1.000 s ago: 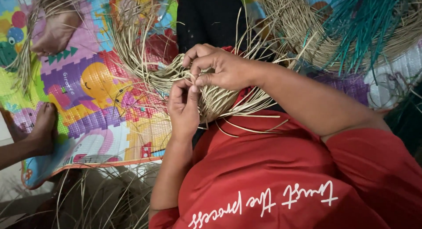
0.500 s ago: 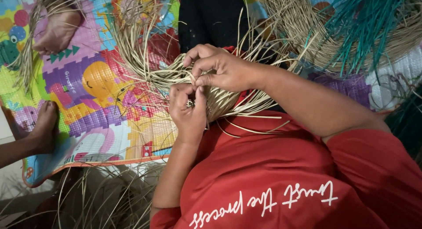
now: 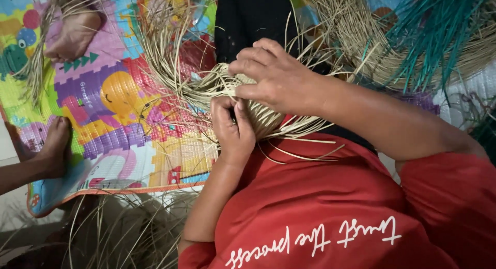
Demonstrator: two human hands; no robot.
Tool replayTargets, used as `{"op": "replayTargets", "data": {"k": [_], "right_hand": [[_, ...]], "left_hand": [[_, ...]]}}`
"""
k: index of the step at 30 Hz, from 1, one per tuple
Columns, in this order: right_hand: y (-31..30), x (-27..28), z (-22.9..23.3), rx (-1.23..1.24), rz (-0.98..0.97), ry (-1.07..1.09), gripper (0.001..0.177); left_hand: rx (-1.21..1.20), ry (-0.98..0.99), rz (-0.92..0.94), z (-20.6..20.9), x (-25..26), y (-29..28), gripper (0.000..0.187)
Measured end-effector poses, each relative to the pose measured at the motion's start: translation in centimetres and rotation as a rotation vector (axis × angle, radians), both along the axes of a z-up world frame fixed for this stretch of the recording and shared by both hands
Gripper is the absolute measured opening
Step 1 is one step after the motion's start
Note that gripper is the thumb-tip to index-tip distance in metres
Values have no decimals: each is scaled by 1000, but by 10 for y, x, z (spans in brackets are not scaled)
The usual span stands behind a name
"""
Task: The person is weaving a basket using dried straw or grass fibers, interlacing the strands by hand.
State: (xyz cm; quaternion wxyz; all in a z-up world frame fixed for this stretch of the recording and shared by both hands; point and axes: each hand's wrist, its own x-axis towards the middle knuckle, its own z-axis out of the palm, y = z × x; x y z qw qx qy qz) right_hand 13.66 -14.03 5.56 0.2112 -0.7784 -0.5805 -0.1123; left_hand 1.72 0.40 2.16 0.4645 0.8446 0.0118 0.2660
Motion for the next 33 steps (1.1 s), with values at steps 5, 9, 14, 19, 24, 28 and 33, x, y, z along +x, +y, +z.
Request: {"op": "replayTargets", "data": {"k": [5, 9, 14, 19, 24, 28, 33], "right_hand": [[-4, -2, 6, 31, 31, -77, 5], [-5, -10, 19, 8, -19, -288, 7], [-29, 14, -9, -217, -153, -118, 7], [-79, 42, -14, -287, -537, 424, 14], [-157, 87, -49, -364, -916, 574, 29], [-276, 130, -140, -406, -919, 103, 25], [-400, 134, -225, -194, -1098, -150, 13]], "left_hand": [[-40, -21, -4, -2, 0, 0, 5], [-54, 6, 5, -7, -7, -2, 6], [29, 73, 76, -14, -6, 1, 5], [-71, 39, 24, -9, -2, 4, 6], [-116, 37, 19, -4, 0, 5, 3], [-73, 42, -6, -8, 1, 6, 4], [-89, 91, 36, -10, 0, 16, 2]]}}
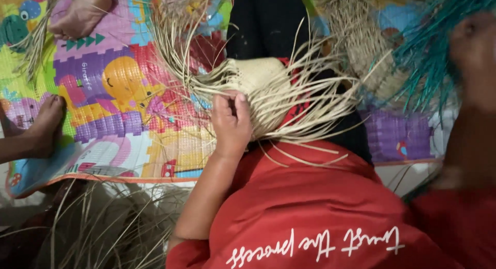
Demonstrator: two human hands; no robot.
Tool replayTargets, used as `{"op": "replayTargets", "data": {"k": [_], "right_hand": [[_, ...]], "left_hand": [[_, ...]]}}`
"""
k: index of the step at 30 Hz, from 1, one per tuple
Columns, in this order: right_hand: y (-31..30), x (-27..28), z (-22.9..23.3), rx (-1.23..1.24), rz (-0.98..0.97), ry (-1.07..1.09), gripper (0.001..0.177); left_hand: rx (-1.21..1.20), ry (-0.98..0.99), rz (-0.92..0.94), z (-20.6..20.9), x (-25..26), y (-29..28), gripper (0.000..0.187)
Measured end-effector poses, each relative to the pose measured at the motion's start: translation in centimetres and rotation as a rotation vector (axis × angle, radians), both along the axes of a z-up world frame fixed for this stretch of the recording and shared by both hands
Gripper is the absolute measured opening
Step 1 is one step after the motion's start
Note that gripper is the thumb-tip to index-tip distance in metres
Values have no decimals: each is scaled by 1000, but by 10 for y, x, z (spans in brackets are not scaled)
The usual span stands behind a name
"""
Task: The person is weaving a basket using dried straw or grass fibers, interlacing the strands by hand.
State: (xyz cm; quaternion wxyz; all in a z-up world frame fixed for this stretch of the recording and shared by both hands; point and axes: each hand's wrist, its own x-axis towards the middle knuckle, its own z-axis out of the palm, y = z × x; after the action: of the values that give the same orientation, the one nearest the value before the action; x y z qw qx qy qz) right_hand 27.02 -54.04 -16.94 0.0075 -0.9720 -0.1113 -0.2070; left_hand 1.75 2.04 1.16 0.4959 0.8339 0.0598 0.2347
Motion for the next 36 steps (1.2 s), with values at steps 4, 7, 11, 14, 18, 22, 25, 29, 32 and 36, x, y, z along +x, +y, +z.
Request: {"op": "replayTargets", "data": {"k": [4, 7, 11, 14, 18, 22, 25, 29, 32, 36], "right_hand": [[105, -33, 82, 164, 213, -200, 14], [242, -83, 169, 660, 917, 101, 27], [382, -133, 209, 434, 827, 331, 17], [422, -140, 187, 331, 942, 148, 46], [422, -114, 191, 538, 713, 812, 49], [409, -81, 151, 653, 521, 1130, 60], [404, -92, 164, 556, 475, 1125, 55], [394, -110, 185, 616, 526, 1080, 54], [388, -114, 169, 664, 613, 962, 44], [386, -121, 153, 712, 784, 689, 36]], "left_hand": [[46, 6, 8, 0, -4, -9, 5], [15, 78, -13, -16, -2, -6, 6], [-30, 28, 16, -13, -3, -6, 6], [-11, -82, 13, -23, -2, 2, 11], [-91, -76, 45, -25, 0, 4, 7], [-34, -61, -11, -13, -3, -2, 9], [4, -34, -21, -27, -4, -2, 30], [78, 33, -90, -13, -21, -4, 38], [107, 191, -159, -17, -31, -9, 66], [141, 164, -119, -55, -34, -10, 77]]}}
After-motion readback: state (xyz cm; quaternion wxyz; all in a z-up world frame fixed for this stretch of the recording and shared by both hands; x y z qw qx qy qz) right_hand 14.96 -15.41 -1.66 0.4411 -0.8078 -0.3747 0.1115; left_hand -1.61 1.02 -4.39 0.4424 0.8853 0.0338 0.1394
